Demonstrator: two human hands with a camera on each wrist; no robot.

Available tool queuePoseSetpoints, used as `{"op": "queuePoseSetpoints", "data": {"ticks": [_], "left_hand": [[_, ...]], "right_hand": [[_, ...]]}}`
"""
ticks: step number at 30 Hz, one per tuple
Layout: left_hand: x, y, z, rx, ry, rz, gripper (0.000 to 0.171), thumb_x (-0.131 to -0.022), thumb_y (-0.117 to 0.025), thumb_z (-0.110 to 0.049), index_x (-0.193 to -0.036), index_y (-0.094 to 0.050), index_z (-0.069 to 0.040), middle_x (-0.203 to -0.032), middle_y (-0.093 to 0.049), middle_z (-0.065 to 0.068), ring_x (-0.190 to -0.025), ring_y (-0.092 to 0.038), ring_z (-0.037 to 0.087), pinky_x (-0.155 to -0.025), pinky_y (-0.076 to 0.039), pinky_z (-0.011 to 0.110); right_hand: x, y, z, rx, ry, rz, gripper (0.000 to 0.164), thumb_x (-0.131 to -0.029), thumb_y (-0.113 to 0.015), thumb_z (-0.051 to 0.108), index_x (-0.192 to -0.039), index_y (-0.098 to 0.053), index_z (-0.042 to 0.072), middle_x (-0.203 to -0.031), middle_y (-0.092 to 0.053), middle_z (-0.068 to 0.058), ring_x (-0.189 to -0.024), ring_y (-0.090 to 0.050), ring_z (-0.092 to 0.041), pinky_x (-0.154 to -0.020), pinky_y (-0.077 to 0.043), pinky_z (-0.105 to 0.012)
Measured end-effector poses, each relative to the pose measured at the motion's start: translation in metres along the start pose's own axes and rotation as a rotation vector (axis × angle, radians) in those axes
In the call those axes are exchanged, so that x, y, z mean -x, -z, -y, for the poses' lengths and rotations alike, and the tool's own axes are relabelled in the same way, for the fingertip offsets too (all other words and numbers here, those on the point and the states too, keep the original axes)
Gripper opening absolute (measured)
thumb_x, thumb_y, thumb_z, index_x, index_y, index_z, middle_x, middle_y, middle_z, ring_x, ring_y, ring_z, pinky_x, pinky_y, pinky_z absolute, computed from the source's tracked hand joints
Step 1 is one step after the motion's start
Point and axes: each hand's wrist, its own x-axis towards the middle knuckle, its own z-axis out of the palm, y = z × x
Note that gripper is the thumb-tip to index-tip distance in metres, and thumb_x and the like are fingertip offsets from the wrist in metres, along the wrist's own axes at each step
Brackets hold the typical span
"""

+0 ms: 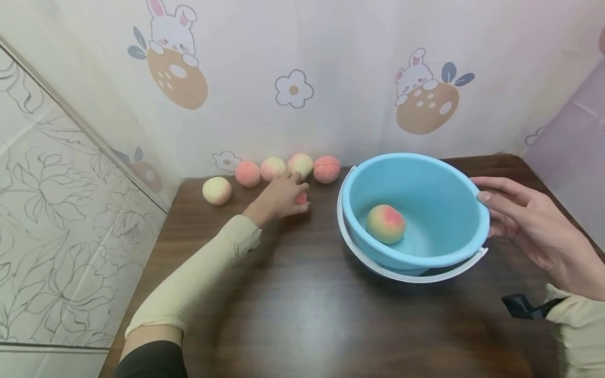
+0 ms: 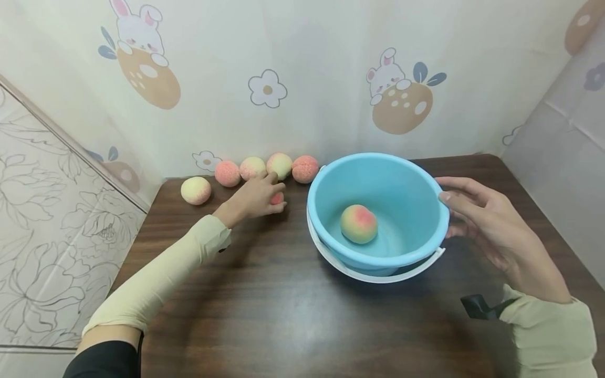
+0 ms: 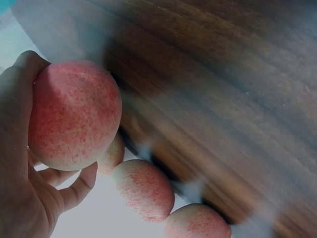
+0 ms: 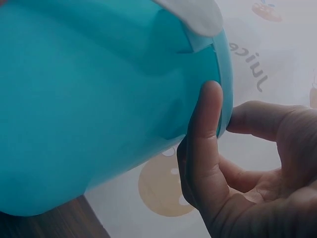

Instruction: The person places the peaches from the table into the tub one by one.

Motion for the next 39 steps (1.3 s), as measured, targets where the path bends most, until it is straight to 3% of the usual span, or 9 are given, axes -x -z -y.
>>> {"op": "queuePoseSetpoints", "data": {"ticks": [4,11,19,26,31,39], "left_hand": [[0.001,0.009,-0.001,-0.025,0.009,0.008,0.034,-0.094,-0.062,-0.043,-0.112,-0.068,-0.015,-0.112,-0.057,0.009,-0.096,-0.055,0.027,-0.074,-0.049,0.043],[-0.001,0.028,-0.011,-0.045,-0.013,0.011,0.033,-0.095,-0.059,-0.043,-0.115,-0.067,-0.017,-0.117,-0.056,0.008,-0.106,-0.051,0.028,-0.077,-0.049,0.045],[-0.003,0.053,-0.021,-0.081,-0.024,-0.035,0.031,-0.093,-0.061,-0.038,-0.118,-0.064,-0.02,-0.113,-0.054,0.006,-0.104,-0.05,0.029,-0.079,-0.046,0.044],[-0.006,0.081,-0.029,-0.099,-0.038,-0.059,0.021,-0.093,-0.06,-0.034,-0.104,-0.065,-0.017,-0.108,-0.056,0.008,-0.099,-0.05,0.03,-0.086,-0.046,0.046],[-0.01,0.098,-0.034,-0.119,-0.04,-0.076,0.017,-0.091,-0.06,-0.033,-0.097,-0.062,-0.017,-0.106,-0.055,0.008,-0.096,-0.048,0.029,-0.082,-0.046,0.046],[-0.013,0.114,-0.043,-0.164,-0.063,-0.132,0.023,-0.091,-0.065,-0.034,-0.105,-0.065,-0.016,-0.109,-0.059,0.01,-0.094,-0.05,0.029,-0.076,-0.047,0.043]], "right_hand": [[0.0,-0.003,0.003,0.011,0.004,-0.007,0.041,-0.104,-0.052,-0.005,-0.141,-0.061,0.01,-0.121,-0.075,-0.001,-0.082,-0.079,-0.02,-0.065,-0.063,-0.034],[0.002,-0.002,0.002,0.001,0.007,-0.018,0.04,-0.104,-0.053,-0.005,-0.139,-0.063,0.011,-0.12,-0.075,0.001,-0.081,-0.079,-0.019,-0.063,-0.063,-0.033],[0.001,-0.001,0.0,0.02,-0.003,-0.03,0.04,-0.104,-0.054,-0.004,-0.138,-0.063,0.013,-0.119,-0.075,0.002,-0.085,-0.079,-0.018,-0.064,-0.063,-0.033],[-0.001,0.0,0.002,0.011,0.001,-0.018,0.04,-0.104,-0.054,-0.004,-0.139,-0.062,0.012,-0.119,-0.075,0.001,-0.082,-0.079,-0.019,-0.063,-0.063,-0.033],[-0.002,0.001,0.001,0.004,0.019,-0.002,0.04,-0.104,-0.052,-0.006,-0.14,-0.062,0.011,-0.119,-0.074,0.001,-0.083,-0.079,-0.019,-0.063,-0.063,-0.033],[-0.002,0.002,0.0,-0.008,0.019,-0.004,0.04,-0.104,-0.052,-0.006,-0.139,-0.062,0.011,-0.118,-0.075,0.0,-0.083,-0.079,-0.019,-0.062,-0.063,-0.034]]}}
